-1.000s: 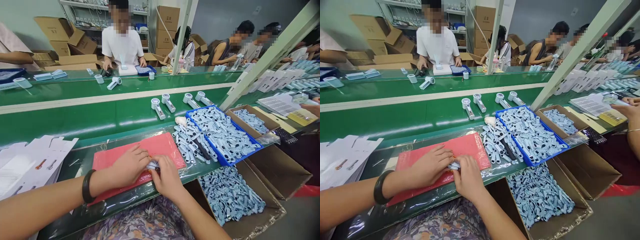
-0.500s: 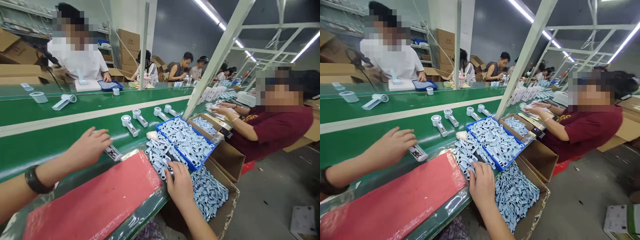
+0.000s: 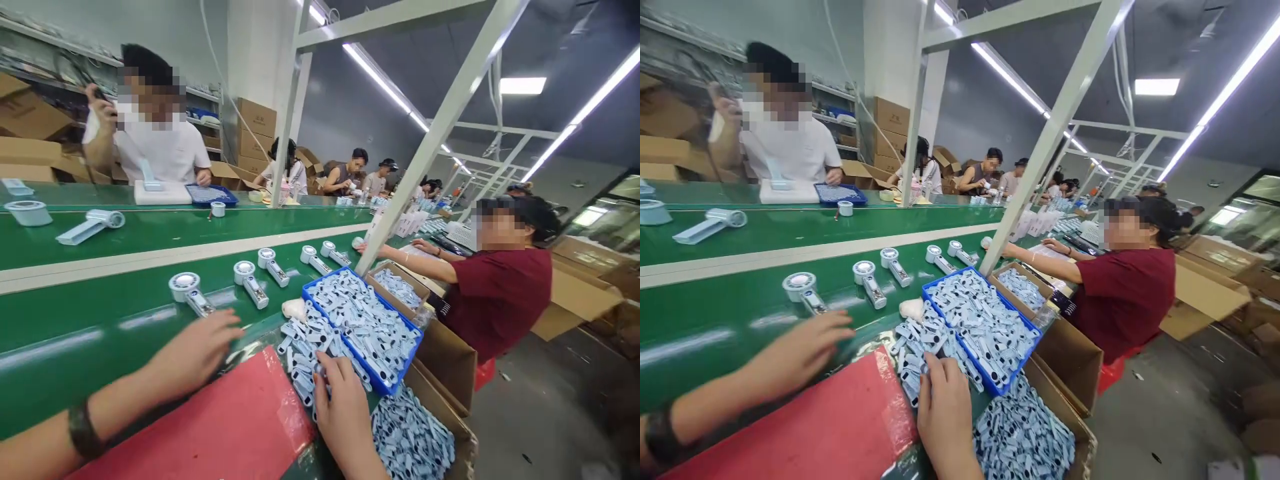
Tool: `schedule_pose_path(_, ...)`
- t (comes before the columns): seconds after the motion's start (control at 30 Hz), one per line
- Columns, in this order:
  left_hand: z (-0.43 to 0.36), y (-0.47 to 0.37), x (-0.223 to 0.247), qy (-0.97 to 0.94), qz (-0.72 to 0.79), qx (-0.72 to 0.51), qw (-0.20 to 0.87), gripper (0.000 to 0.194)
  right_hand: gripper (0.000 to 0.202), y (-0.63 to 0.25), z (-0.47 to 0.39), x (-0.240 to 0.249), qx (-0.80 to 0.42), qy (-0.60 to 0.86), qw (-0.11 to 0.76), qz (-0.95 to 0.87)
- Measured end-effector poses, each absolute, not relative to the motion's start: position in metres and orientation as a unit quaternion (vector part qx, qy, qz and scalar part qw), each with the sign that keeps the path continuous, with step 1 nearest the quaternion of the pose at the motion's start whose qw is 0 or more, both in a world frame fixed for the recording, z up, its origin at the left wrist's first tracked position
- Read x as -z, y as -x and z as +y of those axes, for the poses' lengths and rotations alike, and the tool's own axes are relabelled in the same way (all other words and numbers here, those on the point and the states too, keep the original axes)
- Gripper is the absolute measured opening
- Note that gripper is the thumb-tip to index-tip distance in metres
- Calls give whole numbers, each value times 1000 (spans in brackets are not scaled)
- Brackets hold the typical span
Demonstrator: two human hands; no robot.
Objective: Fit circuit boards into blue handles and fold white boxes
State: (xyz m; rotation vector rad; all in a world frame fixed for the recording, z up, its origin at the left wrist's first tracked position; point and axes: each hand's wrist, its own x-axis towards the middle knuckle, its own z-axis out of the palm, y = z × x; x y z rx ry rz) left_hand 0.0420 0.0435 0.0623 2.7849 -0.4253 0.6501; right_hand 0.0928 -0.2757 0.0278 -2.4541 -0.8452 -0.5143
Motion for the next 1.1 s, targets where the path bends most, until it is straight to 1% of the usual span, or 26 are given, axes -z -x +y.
schedule_pose_path(0.03,29,-29,-58,-951,-196,-202,131,33,32,-92,-275,-25,192,892,256,-320)
schedule_pose_path(0.13,-15,1,-48,-935,-280,-117,185,20,28,-99,-277,-15,224,877,259,-336)
schedule_pose_path(0.2,-35,10,-44,-921,-290,-107,238,23,26,-108,-277,-11,223,874,279,-329)
schedule_pose_path(0.27,-50,13,-45,-908,-245,-101,324,32,27,-110,-277,-16,181,869,335,-316)
schedule_pose_path(0.33,-61,8,-49,-885,-150,-82,434,44,28,-105,-275,-30,122,856,403,-301)
schedule_pose_path(0.4,-70,-5,-52,-835,-60,-54,545,53,28,-100,-270,-45,86,839,451,-292)
schedule_pose_path(0.47,-80,-23,-51,-780,-24,-35,624,57,27,-98,-265,-55,71,824,481,-290)
schedule_pose_path(0.5,-85,-31,-49,-763,-21,-28,645,57,27,-98,-263,-58,64,817,495,-290)
schedule_pose_path(0.63,-94,-48,-36,-758,-12,-45,651,51,23,-101,-267,-55,26,773,591,-227)
schedule_pose_path(0.73,-91,-46,-32,-753,-15,-51,656,49,28,-100,-269,-47,21,743,650,-160)
schedule_pose_path(0.83,-86,-43,-32,-734,-29,-47,677,50,34,-98,-261,-44,20,733,664,-145)
schedule_pose_path(0.9,-83,-44,-33,-730,-16,-69,680,50,37,-98,-255,-48,19,720,681,-135)
schedule_pose_path(1.0,-76,-48,-33,-742,26,-128,658,47,41,-102,-258,-54,41,707,698,-105)
schedule_pose_path(1.1,-69,-54,-31,-752,55,-151,639,44,44,-110,-271,-55,60,718,689,-84)
